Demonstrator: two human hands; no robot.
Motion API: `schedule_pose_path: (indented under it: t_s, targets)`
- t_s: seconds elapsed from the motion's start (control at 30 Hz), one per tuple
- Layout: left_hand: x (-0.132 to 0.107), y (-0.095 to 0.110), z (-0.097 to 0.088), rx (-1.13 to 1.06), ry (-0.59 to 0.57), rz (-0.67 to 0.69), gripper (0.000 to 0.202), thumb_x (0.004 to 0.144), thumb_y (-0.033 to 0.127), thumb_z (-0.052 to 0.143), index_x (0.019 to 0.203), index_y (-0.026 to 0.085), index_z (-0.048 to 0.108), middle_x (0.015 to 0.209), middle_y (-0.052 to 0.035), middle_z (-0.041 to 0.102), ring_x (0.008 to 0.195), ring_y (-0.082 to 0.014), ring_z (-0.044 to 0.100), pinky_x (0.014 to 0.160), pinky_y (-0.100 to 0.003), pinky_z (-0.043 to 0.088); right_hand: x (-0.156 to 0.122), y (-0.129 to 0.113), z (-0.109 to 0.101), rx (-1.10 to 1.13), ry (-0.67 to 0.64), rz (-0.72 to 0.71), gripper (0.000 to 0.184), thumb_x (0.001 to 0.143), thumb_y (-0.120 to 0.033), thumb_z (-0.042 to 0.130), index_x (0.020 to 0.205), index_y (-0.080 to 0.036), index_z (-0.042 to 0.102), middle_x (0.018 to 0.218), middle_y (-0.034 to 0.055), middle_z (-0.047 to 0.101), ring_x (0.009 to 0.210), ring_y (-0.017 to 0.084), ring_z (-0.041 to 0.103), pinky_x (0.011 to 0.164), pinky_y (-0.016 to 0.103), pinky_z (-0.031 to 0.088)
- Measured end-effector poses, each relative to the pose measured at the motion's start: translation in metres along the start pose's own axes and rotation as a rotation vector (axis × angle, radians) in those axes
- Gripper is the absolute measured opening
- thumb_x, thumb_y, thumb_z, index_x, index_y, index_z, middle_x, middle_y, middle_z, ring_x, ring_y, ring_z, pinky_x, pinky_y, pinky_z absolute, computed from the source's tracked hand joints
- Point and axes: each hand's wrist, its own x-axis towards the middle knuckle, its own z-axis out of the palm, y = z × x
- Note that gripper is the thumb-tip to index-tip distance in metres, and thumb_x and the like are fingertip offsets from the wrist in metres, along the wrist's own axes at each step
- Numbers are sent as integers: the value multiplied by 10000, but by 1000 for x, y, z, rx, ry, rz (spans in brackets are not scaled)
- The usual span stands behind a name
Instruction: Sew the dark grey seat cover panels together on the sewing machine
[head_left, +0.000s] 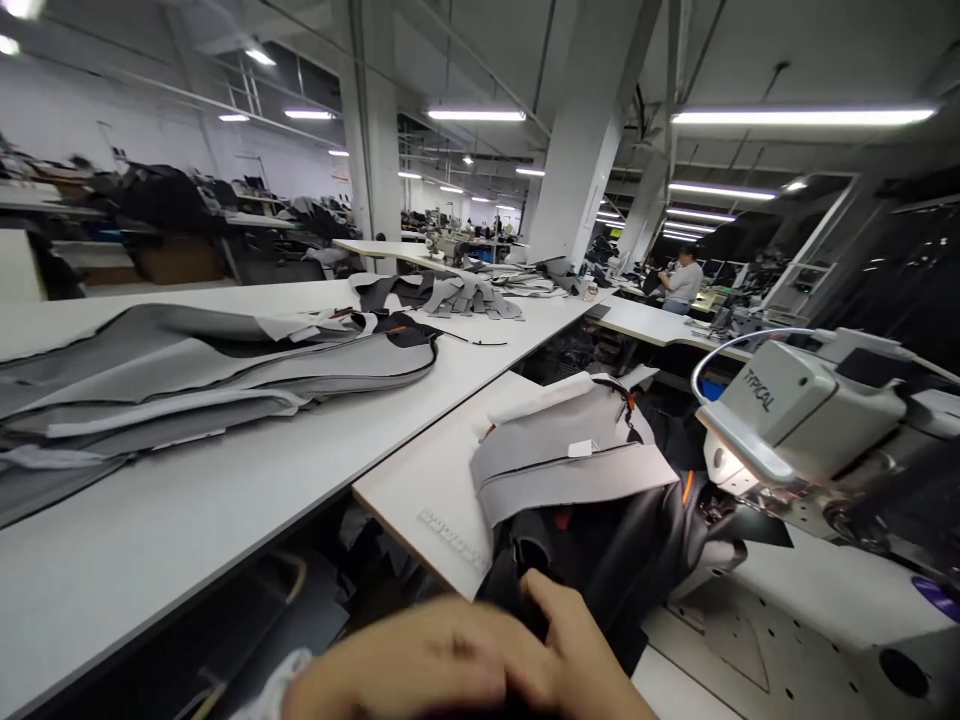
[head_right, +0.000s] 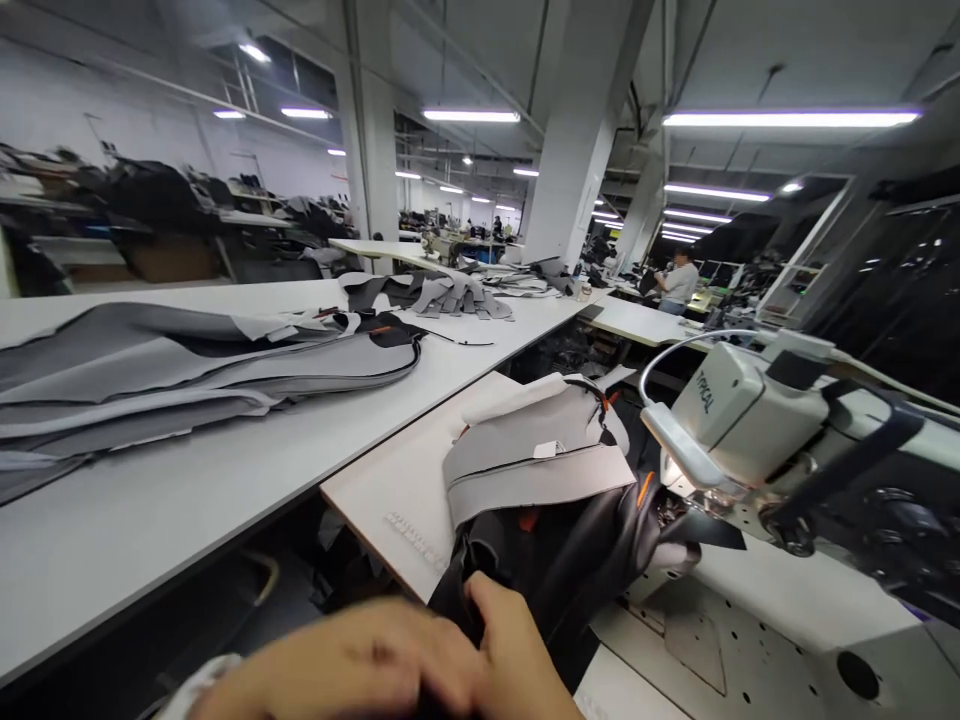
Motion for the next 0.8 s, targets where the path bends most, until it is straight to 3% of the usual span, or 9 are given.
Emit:
schedule_pose_path:
  t_s: [0.07, 0.13, 0.23, 0.3, 0.43, 0.57, 0.7, 0.8]
  targets:
    - [22, 1, -20, 242, 220, -169, 440, 1116, 397, 330, 1443, 279, 599, 1396, -71, 662, 1301, -233, 621, 1132, -382, 495, -3, 3, -8, 128, -106, 78, 304, 887, -495, 656, 873, -191, 651, 842, 22, 662, 781, 192, 599, 700, 284, 461]
    - [58, -7, -29, 498, 372, -352, 472, 1088, 342, 369, 1522, 255, 529, 1464, -108, 613, 1373, -264, 568, 1178, -421, 454, 6, 7, -10, 235, -182, 163, 402, 889, -584, 641, 919, -188, 703, 867, 30, 688, 773, 194, 619, 704, 288, 474]
    - [113, -31, -26, 614, 351, -455, 575, 1013, 354, 556, 1551, 168, 478, 1537, -198, 512, 1430, -362, 497, 1180, -542, 433, 32, 16, -3, 325, -221, 285, 501, 816, -649, 696, 996, -184, 748, 803, 36, 687, 722, 212, 642, 687, 313, 499]
    - [137, -46, -21, 683, 322, -490, 621, 985, 398, 644, 1539, 175, 471, 1537, -193, 493, 1417, -380, 494, 1152, -605, 442, 46, 23, 6, 374, -222, 357, 534, 749, -636, 764, 1025, -179, 753, 750, 27, 673, 700, 224, 650, 674, 324, 508]
    - [148, -65, -15, 804, 254, -462, 600, 964, 405, 716, 1490, 208, 505, 1534, -139, 493, 1426, -365, 473, 1166, -650, 415, 53, 32, 22, 488, -201, 436, 493, 737, -590, 797, 993, -172, 742, 767, 27, 695, 757, 222, 669, 720, 324, 519]
    - [145, -76, -22, 837, 230, -374, 491, 988, 362, 694, 1430, 193, 560, 1474, -128, 552, 1365, -323, 543, 1136, -601, 470, 50, 27, 31, 610, -178, 444, 432, 764, -574, 801, 858, -164, 705, 722, 11, 669, 672, 161, 609, 706, 315, 508]
    - [153, -90, -56, 815, 383, -421, 352, 1022, 388, 647, 1297, 168, 637, 1310, -97, 650, 1159, -251, 661, 1007, -471, 578, 46, 8, 23, 726, -74, 388, 590, 659, -721, 821, 687, -154, 660, 612, -2, 578, 596, 146, 527, 661, 309, 470]
    - [160, -102, -99, 795, 572, -549, 352, 1024, 395, 644, 1291, 166, 633, 1303, -104, 650, 1141, -240, 666, 984, -458, 589, 27, -10, -2, 823, 94, 327, 735, 676, -855, 717, 863, -145, 726, 736, 45, 664, 693, 194, 605, 717, 333, 505]
